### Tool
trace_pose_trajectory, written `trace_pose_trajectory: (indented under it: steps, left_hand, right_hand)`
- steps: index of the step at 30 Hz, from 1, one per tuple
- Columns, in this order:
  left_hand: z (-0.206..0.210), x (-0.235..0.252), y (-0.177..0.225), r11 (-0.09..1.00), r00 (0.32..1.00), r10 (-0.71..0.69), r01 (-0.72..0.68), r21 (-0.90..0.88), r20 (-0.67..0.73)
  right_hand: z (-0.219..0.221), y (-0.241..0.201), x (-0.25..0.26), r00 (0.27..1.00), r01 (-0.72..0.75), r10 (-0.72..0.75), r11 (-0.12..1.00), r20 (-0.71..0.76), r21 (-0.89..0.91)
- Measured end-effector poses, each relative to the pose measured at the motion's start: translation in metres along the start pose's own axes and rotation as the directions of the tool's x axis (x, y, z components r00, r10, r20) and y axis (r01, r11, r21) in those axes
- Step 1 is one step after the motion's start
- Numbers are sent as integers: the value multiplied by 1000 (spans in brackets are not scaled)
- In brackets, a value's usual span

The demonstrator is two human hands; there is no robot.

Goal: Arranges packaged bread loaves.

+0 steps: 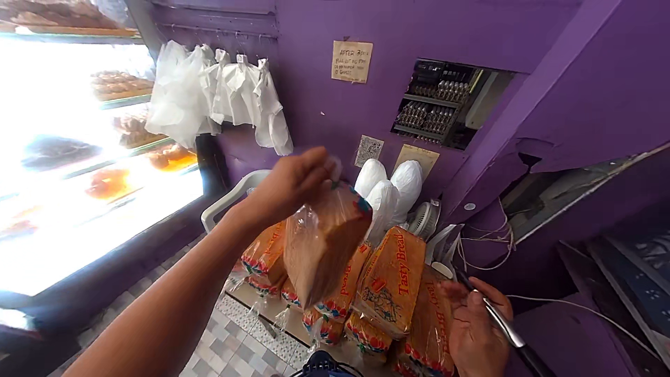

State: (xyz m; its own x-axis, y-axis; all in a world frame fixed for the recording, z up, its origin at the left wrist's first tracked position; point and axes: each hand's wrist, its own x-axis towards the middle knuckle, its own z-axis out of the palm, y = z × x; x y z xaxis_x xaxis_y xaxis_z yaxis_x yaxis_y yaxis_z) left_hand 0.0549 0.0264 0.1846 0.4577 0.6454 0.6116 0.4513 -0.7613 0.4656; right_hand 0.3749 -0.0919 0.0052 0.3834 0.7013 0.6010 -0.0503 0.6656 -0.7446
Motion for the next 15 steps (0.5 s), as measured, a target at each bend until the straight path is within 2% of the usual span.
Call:
trace_pose_trajectory:
  steps: [1, 2, 3, 5, 6, 8, 9, 10, 12, 13, 15]
  left_hand:
    - [0, 3, 7, 980, 998, -8, -5, -201, -67]
    - [3, 9, 13, 906, 990, -35, -27, -422, -138]
    - [9, 16, 20, 789, 976, -87, -54, -612, -197]
    - [29, 34, 26, 522, 943, -217, -106, -846, -252]
    - [46, 43, 19, 434, 934, -260, -115, -894, -246]
    - [95, 55, -13, 333, 934, -259, -155, -930, -248]
    - [124, 55, -28, 291, 931, -259, -178, -940, -256]
    - [147, 53, -29, 242, 918, -328, -148, -959, -225]
    - [170, 47, -6, 107, 820, -572, 27, -994, -39]
    - [182, 46, -6, 73, 780, -624, 101, -992, 34]
    - [210, 44, -26, 161, 758, -648, 234, -959, 76]
  right_hand:
    - [3, -1, 1, 1000, -4, 4, 1000, 9, -2]
    - [7, -2, 3, 1000, -13, 13, 1000, 16, 2]
    - [12, -3, 5, 999, -27, 27, 1000, 32, 12]
    - [20, -4, 10, 995, -61, 56, 996, 82, 60]
    - [22, -4, 12, 993, -66, 57, 993, 105, 93]
    - [23, -14, 14, 991, -84, 71, 989, 109, 119]
    - [22, -23, 13, 990, -125, 114, 982, 83, 141]
    - [19, -32, 11, 983, -181, 172, 969, 65, 170]
    - [11, -36, 6, 968, -241, 249, 919, 14, 313]
    - [7, -31, 4, 964, -247, 265, 892, 5, 378]
    - [3, -19, 2, 946, -270, 321, 857, -44, 439]
